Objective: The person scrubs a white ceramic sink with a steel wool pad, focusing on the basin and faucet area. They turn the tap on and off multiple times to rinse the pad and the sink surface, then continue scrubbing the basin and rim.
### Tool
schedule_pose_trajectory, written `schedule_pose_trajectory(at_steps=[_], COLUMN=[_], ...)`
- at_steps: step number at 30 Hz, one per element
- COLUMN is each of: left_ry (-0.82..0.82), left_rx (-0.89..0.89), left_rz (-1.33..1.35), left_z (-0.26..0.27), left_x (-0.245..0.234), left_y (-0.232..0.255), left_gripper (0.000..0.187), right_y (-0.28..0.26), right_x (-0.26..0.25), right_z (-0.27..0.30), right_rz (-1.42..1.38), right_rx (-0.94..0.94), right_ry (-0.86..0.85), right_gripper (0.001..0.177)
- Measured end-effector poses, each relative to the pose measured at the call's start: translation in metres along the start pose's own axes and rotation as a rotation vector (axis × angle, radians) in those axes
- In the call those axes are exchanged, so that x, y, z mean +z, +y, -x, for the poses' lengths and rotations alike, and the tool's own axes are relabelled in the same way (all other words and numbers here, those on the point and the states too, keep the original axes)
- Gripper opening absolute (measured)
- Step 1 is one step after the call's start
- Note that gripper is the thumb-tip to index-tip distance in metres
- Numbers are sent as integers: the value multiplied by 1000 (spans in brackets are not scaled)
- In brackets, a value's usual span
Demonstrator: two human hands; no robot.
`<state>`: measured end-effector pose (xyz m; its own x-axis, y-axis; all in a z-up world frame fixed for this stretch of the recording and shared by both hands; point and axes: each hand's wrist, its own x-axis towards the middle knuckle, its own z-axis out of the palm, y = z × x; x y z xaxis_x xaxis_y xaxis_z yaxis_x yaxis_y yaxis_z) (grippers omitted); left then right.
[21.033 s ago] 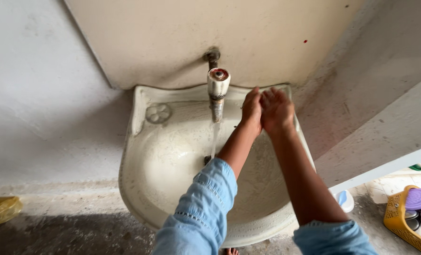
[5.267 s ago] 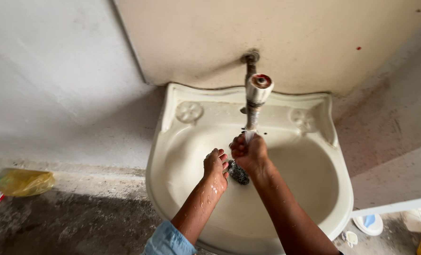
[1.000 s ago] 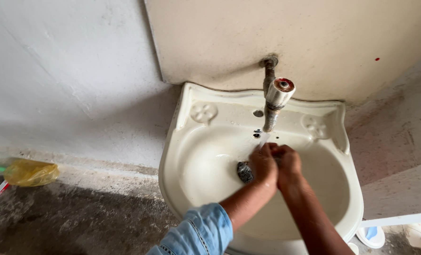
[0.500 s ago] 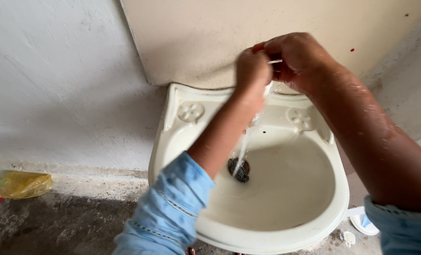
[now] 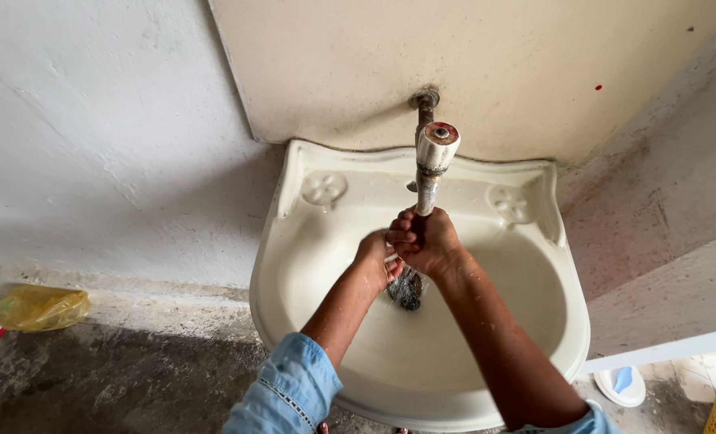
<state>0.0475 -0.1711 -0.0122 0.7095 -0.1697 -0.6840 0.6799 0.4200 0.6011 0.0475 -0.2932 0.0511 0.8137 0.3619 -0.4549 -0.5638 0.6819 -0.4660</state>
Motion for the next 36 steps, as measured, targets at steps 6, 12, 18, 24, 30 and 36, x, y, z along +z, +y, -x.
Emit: schedule_pose_trajectory(at_steps=[6, 12, 18, 24, 30, 36], left_ry=[-241, -448, -258, -35, -5, -132], left_rx=[-12, -88, -36, -27, 127, 363], left_rz=[-15, -133, 261, 208, 343, 269], left_z=[-36, -28, -2, 45, 7, -1], left_x=[8, 62, 62, 43, 32, 32], left_y=[-17, 8, 19, -2, -43, -49], left_gripper=[34, 30, 21, 34, 38, 40], right_y=[-20, -100, -112, -18, 52, 46], right_x=[-1, 97, 176, 23, -90, -64], right_z=[34, 86, 130, 62, -29, -21], right_rz=[329, 1907, 1623, 701, 12, -29], right_rx=[-1, -71, -609, -779, -342, -384], right_ry=[4, 101, 313, 471, 457, 596], right_gripper=[34, 39, 22, 32, 12, 18])
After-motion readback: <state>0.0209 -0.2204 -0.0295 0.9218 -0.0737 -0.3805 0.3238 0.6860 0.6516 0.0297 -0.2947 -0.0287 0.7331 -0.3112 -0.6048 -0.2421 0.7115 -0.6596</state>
